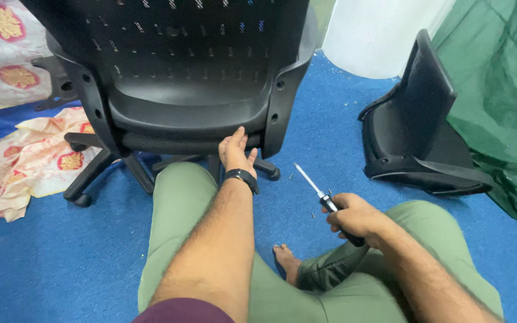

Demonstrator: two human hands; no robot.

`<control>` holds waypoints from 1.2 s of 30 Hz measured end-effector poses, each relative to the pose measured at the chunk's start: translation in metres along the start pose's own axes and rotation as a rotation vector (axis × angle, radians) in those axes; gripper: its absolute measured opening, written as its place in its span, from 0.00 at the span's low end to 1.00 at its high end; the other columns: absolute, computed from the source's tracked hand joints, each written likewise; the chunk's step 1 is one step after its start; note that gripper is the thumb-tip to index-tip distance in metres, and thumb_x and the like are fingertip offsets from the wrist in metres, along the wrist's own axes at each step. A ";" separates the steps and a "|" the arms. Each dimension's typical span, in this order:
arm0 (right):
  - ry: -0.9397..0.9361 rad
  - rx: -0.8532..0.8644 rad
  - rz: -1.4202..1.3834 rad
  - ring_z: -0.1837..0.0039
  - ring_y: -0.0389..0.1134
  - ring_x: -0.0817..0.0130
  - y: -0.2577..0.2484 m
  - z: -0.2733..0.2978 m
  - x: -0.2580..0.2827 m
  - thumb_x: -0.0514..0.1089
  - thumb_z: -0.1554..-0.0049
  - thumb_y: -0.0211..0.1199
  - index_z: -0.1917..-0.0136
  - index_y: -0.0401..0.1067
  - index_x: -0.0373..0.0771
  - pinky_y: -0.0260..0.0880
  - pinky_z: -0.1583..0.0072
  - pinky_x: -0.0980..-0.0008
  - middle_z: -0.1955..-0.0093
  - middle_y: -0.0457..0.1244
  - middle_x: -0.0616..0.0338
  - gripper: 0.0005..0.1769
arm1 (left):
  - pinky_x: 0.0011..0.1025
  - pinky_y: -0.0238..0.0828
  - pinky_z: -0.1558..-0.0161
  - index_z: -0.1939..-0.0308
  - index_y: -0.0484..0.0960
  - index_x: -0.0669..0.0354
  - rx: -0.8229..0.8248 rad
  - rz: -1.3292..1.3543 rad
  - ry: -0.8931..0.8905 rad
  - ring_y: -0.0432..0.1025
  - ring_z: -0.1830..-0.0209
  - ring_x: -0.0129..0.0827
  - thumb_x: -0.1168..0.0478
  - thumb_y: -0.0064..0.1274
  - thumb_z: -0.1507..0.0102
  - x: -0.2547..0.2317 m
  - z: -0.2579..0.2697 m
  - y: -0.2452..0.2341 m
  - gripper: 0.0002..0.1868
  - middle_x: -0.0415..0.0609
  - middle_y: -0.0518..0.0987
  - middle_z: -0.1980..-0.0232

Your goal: The person uses a screwdriver to tighten screws on the underside of a black office chair, securing the armrests to the seat. The chair is positioned upside down on a blue floor while the person works.

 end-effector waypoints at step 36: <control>0.488 -0.187 -0.600 0.71 0.61 0.69 -0.029 -0.294 -0.241 0.40 0.45 0.71 0.58 0.72 0.38 0.63 0.69 0.65 0.69 0.62 0.57 0.08 | 0.27 0.68 0.76 0.62 0.84 0.52 0.162 -1.071 -0.568 0.69 0.78 0.23 0.57 0.60 0.43 0.298 -0.011 -0.078 0.07 0.39 0.79 0.72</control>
Point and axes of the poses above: each hand's wrist, its own z-axis away from the middle knuckle, its own y-axis out of the palm, x = y × z, the point moved 3 cm from there along -z, towards the middle knuckle
